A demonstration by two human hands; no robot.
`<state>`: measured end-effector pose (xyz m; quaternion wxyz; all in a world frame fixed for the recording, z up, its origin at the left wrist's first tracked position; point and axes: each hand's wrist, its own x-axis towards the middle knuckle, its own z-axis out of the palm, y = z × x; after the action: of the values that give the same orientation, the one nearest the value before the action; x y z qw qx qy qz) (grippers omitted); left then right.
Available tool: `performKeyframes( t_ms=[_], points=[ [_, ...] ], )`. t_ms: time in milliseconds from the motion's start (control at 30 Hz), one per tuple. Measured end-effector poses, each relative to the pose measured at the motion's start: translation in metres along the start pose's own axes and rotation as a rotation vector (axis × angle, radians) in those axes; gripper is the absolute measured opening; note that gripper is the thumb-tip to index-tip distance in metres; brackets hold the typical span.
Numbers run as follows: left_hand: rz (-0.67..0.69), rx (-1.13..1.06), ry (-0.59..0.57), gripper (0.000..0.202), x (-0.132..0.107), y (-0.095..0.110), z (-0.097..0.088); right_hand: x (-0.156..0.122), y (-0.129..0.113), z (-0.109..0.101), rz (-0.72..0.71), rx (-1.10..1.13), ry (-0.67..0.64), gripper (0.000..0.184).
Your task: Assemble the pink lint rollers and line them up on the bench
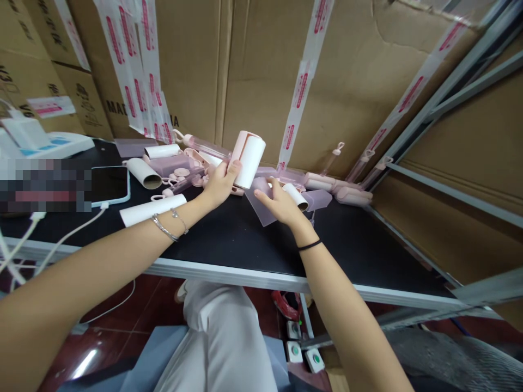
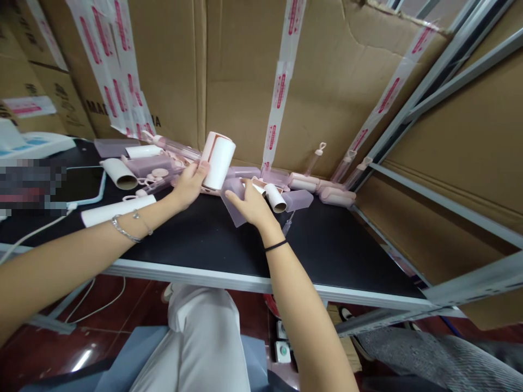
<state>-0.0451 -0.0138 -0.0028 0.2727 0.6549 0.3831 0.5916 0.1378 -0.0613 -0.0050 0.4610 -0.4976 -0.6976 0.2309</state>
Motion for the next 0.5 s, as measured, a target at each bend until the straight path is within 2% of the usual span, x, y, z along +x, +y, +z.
performKeyframes(
  t_ms=[67, 133, 200, 267, 333, 367, 433, 500],
  points=[
    [-0.009, -0.007, -0.021, 0.051, -0.002, 0.004, 0.001, 0.001, 0.001, 0.000, -0.013, -0.099, -0.027, 0.046],
    [-0.025, -0.016, -0.037, 0.051, -0.004, 0.008, 0.003, 0.003, -0.001, -0.003, -0.086, -0.163, 0.038, 0.038],
    [-0.054, -0.046, -0.057, 0.050, -0.005, 0.010, 0.004, 0.004, -0.007, -0.010, -0.155, -0.211, 0.197, 0.031],
    [-0.073, -0.087, -0.062, 0.048, -0.006, 0.011, 0.004, 0.004, -0.014, -0.022, -0.132, -0.288, 0.387, 0.025],
    [-0.060, -0.107, -0.036, 0.047, -0.005, 0.010, 0.002, 0.002, -0.018, -0.038, -0.006, -0.415, 0.527, 0.023],
    [-0.045, -0.104, -0.012, 0.047, -0.004, 0.008, 0.002, 0.001, -0.016, -0.047, 0.085, -0.499, 0.558, 0.022],
    [-0.029, -0.091, 0.040, 0.048, -0.002, 0.004, 0.000, -0.001, -0.004, -0.064, 0.307, -0.677, 0.519, 0.018],
    [-0.038, -0.091, 0.086, 0.050, 0.001, -0.001, -0.001, -0.001, 0.017, -0.079, 0.495, -0.785, 0.396, 0.013]
  ],
)
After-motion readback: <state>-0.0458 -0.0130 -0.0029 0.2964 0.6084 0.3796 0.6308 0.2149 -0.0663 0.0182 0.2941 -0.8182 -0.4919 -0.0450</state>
